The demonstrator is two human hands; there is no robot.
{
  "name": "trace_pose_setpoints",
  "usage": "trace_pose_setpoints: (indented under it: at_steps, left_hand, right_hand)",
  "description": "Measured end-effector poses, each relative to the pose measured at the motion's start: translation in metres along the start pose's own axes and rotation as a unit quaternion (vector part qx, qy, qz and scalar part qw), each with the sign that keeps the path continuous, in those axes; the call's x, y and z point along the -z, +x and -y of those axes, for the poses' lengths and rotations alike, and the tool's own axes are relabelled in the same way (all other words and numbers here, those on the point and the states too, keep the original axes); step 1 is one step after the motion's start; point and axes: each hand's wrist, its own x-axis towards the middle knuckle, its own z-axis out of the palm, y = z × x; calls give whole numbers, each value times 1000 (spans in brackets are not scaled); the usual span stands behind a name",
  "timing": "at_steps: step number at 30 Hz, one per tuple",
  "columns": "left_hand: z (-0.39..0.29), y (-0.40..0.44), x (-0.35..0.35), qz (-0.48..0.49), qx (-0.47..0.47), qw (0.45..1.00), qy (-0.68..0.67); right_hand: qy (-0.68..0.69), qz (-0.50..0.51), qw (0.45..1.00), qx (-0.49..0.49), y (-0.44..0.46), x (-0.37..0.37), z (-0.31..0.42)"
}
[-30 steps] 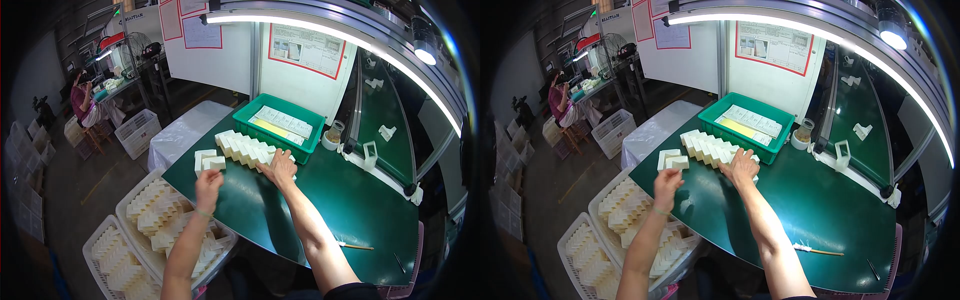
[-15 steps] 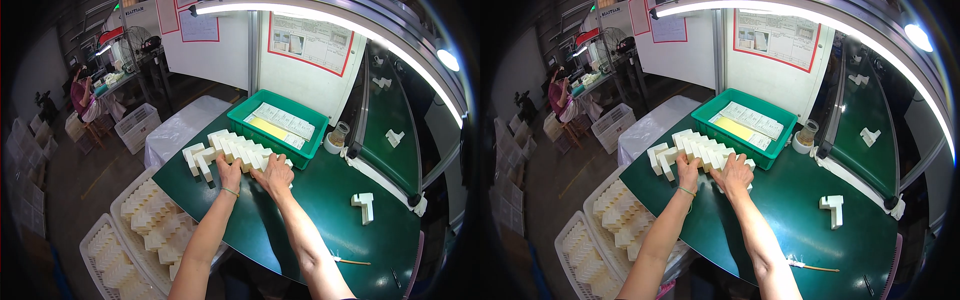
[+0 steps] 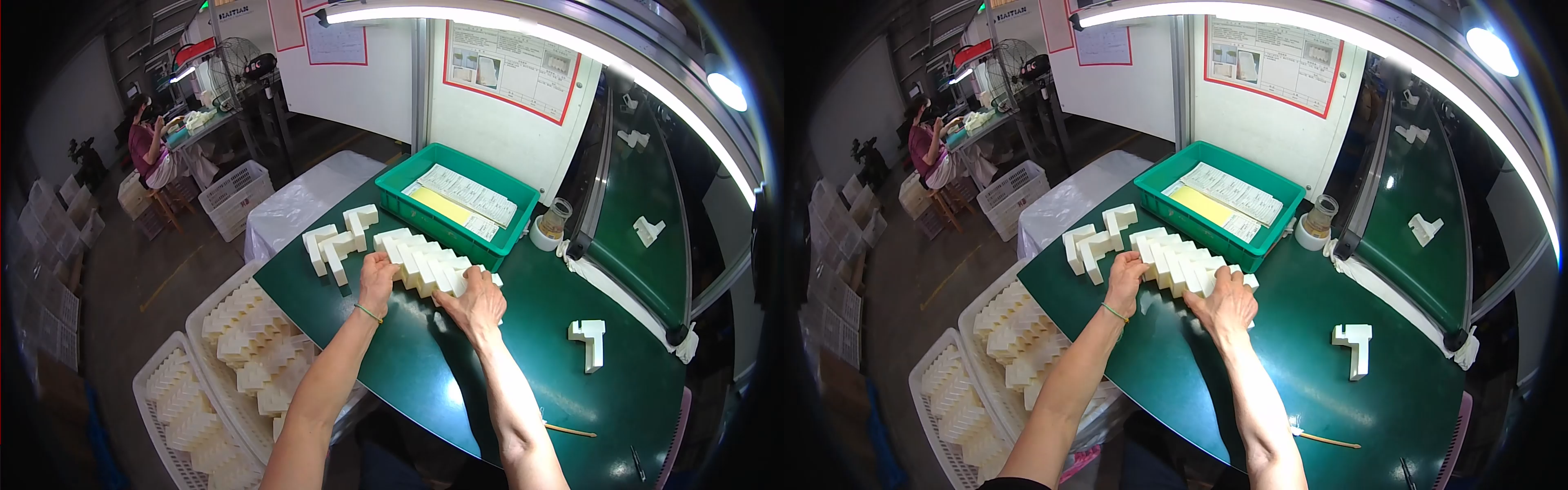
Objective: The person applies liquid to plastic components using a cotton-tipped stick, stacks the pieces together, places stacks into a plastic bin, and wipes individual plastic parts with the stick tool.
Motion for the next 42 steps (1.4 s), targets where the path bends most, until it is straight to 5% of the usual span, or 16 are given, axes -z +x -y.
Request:
trace_pose_setpoints:
  at_steps: [13,19,23,34,37,39,42]
  left_hand:
    - [-10,-131,14,-7,-18,998,-58]
    - [-15,-189,42,-82,-120,988,-59]
    - [-44,-221,71,-125,-176,975,-54]
    - [-30,-305,163,-121,-131,984,27]
    - [-2,-328,177,-106,-78,986,103]
    - [29,-341,178,-95,-3,993,76]
    - [59,-359,167,-74,85,991,73]
  right_hand:
    - [16,-80,990,111,-113,53,-3]
    - [45,-91,976,194,-179,58,15]
    - [165,-23,959,230,-228,69,38]
    - [379,251,832,317,-328,50,25]
    - [412,406,769,274,-350,40,6]
    - [493,556,646,178,-360,35,-10]
    - [486,620,602,130,-372,32,-30]
